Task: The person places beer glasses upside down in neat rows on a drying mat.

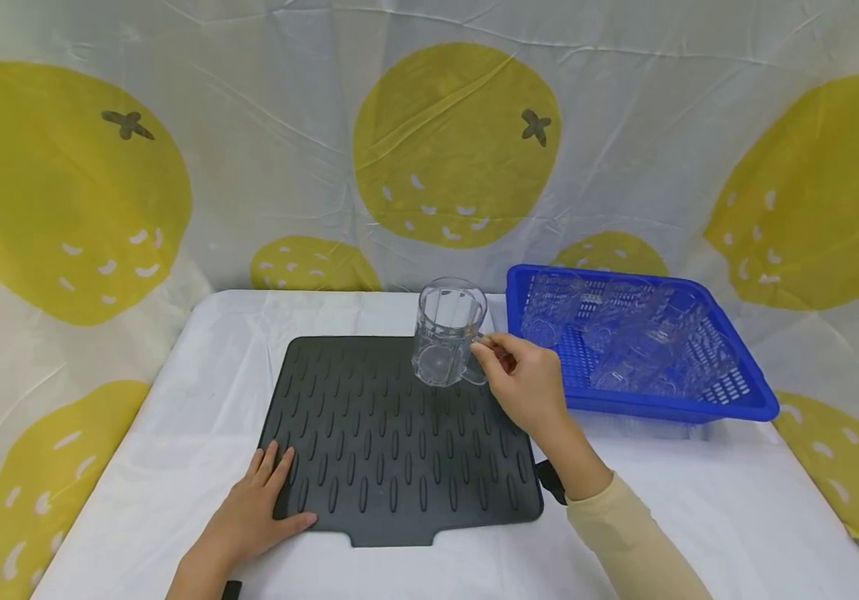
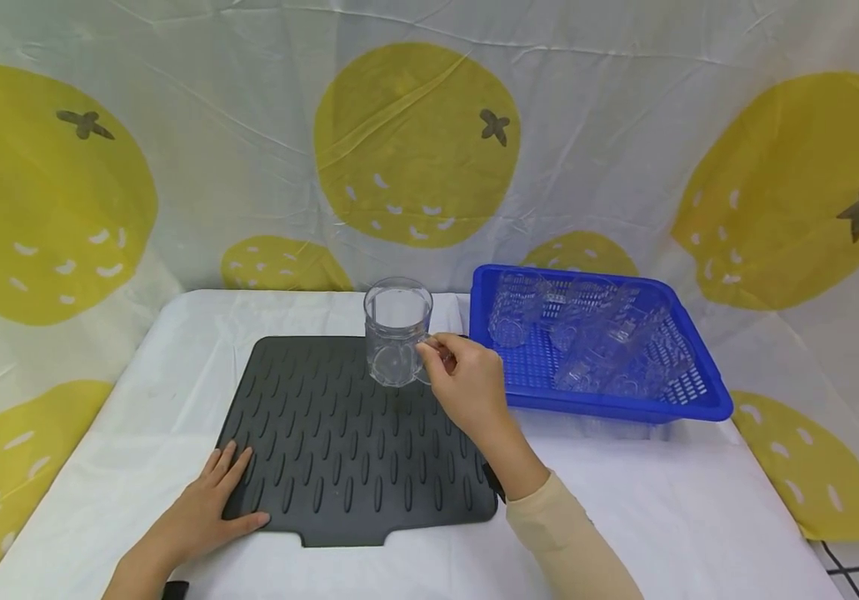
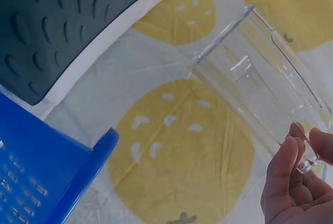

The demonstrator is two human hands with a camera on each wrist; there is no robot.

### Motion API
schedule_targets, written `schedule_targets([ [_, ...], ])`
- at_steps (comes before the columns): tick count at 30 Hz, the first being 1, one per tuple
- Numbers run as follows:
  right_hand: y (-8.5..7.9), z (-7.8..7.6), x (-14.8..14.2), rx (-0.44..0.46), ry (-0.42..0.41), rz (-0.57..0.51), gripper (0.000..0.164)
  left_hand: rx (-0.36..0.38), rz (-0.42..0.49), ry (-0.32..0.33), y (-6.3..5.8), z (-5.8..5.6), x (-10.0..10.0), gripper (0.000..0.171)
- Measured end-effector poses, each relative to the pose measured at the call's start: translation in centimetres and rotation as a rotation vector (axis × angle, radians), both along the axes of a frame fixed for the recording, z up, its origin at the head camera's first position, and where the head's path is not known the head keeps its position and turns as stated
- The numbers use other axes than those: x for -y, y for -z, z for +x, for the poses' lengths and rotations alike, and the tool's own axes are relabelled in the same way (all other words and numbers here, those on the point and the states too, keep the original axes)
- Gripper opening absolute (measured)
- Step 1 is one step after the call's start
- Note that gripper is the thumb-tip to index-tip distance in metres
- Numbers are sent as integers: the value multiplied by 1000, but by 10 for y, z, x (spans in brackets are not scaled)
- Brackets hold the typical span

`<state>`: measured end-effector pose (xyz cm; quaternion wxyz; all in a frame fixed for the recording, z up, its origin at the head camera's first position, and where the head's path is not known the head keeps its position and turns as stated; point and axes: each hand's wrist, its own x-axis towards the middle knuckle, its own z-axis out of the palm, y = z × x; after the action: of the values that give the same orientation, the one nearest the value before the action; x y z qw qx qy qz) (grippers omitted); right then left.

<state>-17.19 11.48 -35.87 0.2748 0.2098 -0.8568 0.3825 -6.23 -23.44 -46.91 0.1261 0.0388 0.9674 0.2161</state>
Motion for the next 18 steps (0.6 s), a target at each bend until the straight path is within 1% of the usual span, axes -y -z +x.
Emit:
schedule_targets([
  [6, 4, -1, 6, 15, -40, -6, 10, 0, -7, -5, -2, 0, 0, 107],
  [11, 8, -2, 10, 52, -55, 9, 10, -10, -23, 4, -3, 0, -1, 106],
  [15, 9, -2, 13, 75, -63, 22, 10, 4, -58, 24, -3, -3, -3, 106],
  [18, 10, -3, 15, 84, -79, 32, 11, 20, -85, 31, -7, -5, -4, 105],
])
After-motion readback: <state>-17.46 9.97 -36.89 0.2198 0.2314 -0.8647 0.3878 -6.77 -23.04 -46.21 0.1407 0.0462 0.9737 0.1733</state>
